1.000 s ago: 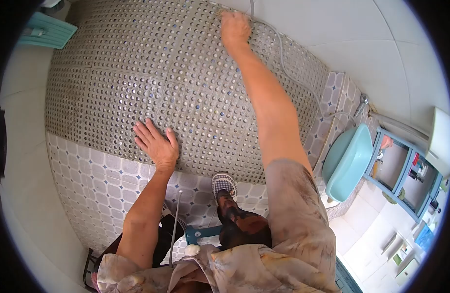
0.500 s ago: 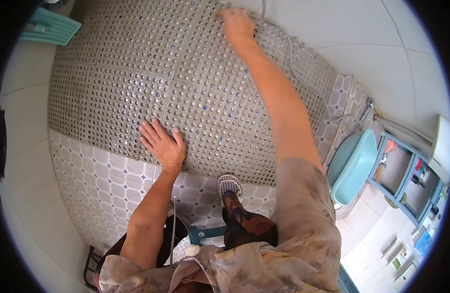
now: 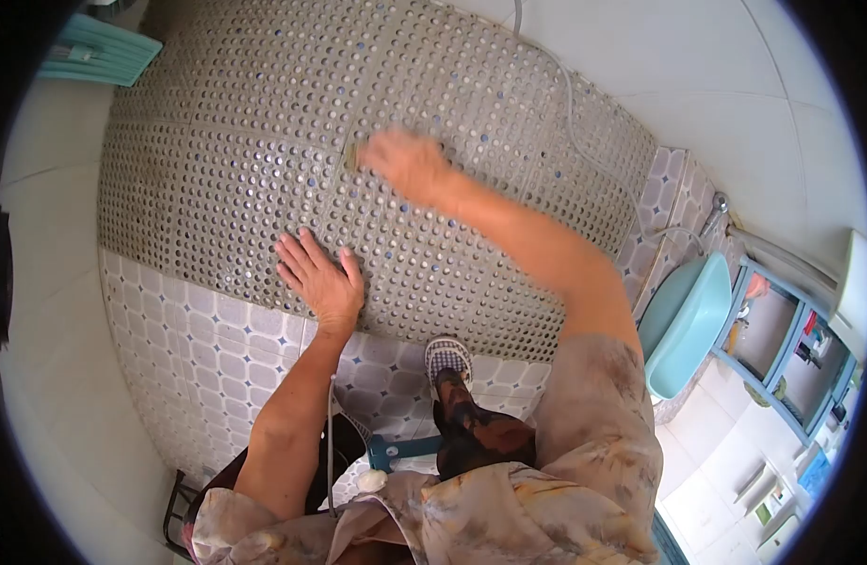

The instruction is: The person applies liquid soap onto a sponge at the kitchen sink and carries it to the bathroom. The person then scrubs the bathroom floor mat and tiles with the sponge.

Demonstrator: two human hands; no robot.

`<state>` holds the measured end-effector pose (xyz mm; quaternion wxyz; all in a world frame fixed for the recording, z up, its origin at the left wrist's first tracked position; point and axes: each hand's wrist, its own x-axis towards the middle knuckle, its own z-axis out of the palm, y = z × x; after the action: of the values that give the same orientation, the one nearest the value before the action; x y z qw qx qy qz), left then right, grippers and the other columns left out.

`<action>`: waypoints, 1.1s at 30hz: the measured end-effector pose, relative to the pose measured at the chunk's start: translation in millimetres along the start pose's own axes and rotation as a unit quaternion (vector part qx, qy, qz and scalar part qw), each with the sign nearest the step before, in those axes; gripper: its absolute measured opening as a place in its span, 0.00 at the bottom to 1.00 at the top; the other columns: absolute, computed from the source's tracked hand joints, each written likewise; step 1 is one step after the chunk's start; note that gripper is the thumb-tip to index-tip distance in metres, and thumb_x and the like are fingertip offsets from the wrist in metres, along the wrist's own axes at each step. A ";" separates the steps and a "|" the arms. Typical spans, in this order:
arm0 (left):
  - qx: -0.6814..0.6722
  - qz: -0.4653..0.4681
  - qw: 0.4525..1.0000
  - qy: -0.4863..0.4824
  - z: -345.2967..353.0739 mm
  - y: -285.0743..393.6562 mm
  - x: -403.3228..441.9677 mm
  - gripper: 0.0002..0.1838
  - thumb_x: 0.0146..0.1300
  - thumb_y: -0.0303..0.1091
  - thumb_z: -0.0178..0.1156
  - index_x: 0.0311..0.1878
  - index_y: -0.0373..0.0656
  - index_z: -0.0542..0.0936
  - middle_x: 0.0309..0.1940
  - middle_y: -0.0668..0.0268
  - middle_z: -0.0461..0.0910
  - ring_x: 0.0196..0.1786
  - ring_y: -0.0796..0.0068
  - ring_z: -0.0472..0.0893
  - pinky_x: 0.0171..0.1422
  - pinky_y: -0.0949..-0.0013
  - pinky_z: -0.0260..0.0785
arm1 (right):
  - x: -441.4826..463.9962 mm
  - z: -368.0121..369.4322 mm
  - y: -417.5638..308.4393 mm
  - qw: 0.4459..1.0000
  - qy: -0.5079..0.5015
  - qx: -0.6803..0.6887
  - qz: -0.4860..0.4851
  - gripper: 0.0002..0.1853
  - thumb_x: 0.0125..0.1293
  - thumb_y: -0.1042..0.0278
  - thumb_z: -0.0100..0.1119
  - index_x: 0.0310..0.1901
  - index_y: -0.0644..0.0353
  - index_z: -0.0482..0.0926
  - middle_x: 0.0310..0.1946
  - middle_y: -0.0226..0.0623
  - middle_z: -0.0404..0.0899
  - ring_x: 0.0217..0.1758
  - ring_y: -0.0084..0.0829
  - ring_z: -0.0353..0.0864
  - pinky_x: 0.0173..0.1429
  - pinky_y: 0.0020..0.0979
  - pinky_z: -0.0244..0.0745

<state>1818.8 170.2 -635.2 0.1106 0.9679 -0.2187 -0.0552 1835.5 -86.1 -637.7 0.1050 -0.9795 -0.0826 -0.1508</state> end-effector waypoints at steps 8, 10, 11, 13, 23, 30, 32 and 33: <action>-0.005 -0.003 1.000 0.001 2.0 -1.6 -0.9 0.40 0.69 0.51 0.47 0.75 0.31 0.54 0.77 0.38 0.45 0.80 0.40 0.40 0.79 0.39 0.32 | 86.0 -4.2 109.2 0.935 -0.009 -0.131 0.329 0.10 0.68 0.64 0.52 0.46 0.46 0.82 0.38 0.42 0.80 0.42 0.45 0.83 0.40 0.47 0.81; -0.008 -0.006 1.000 0.001 3.3 -1.5 -0.1 0.40 0.69 0.51 0.47 0.75 0.31 0.55 0.77 0.38 0.45 0.80 0.40 0.40 0.79 0.39 0.32 | 80.3 -9.2 47.1 0.941 -0.117 -0.041 0.314 0.10 0.68 0.63 0.52 0.47 0.49 0.81 0.37 0.42 0.80 0.41 0.46 0.83 0.38 0.47 0.81; -0.010 -0.006 1.000 0.003 3.4 -1.6 0.1 0.40 0.69 0.51 0.47 0.75 0.31 0.55 0.77 0.38 0.45 0.80 0.40 0.40 0.79 0.39 0.31 | 49.1 18.2 26.3 0.981 -0.062 -0.030 0.184 0.10 0.67 0.65 0.53 0.46 0.53 0.80 0.36 0.43 0.80 0.37 0.46 0.83 0.35 0.46 0.80; -0.011 -0.005 1.000 0.001 3.5 -1.9 -0.6 0.40 0.69 0.51 0.47 0.75 0.31 0.54 0.77 0.38 0.45 0.80 0.40 0.40 0.80 0.40 0.31 | 9.6 10.1 -50.3 0.992 -0.058 0.084 0.080 0.10 0.59 0.72 0.57 0.43 0.54 0.80 0.37 0.37 0.77 0.41 0.40 0.81 0.33 0.39 0.80; -0.015 0.003 1.000 0.016 6.1 -3.2 -0.9 0.40 0.67 0.50 0.49 0.74 0.30 0.57 0.76 0.37 0.47 0.80 0.39 0.41 0.79 0.38 0.32 | 48.4 3.1 58.3 0.970 -0.008 -0.072 0.233 0.08 0.62 0.66 0.55 0.41 0.49 0.82 0.38 0.38 0.80 0.42 0.42 0.83 0.35 0.44 0.80; -0.013 -0.008 1.000 0.010 5.9 -4.5 -0.9 0.40 0.67 0.50 0.49 0.74 0.31 0.58 0.76 0.37 0.47 0.80 0.39 0.41 0.79 0.38 0.32 | 32.9 12.8 -12.7 0.990 -0.027 0.005 0.141 0.09 0.67 0.57 0.55 0.42 0.50 0.80 0.37 0.33 0.81 0.38 0.39 0.82 0.35 0.43 0.79; -0.016 -0.001 1.000 0.015 6.8 -3.3 -1.2 0.40 0.67 0.50 0.50 0.74 0.31 0.58 0.76 0.37 0.47 0.80 0.39 0.41 0.79 0.38 0.32 | 4.0 16.5 -63.7 0.999 -0.005 0.029 0.023 0.10 0.58 0.67 0.58 0.42 0.50 0.79 0.32 0.32 0.75 0.39 0.33 0.81 0.35 0.39 0.80; -0.018 0.000 1.000 0.013 6.5 -2.6 -0.5 0.40 0.67 0.50 0.50 0.74 0.31 0.58 0.76 0.37 0.47 0.80 0.39 0.41 0.79 0.38 0.32 | -4.0 10.9 -76.1 0.997 -0.013 0.064 0.034 0.10 0.58 0.68 0.58 0.42 0.51 0.79 0.33 0.32 0.75 0.39 0.33 0.80 0.35 0.38 0.79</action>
<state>1818.4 171.5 -642.1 0.1311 0.9664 -0.2162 -0.0462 1820.1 -10.7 -635.4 0.1713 -0.9749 -0.0600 -0.1291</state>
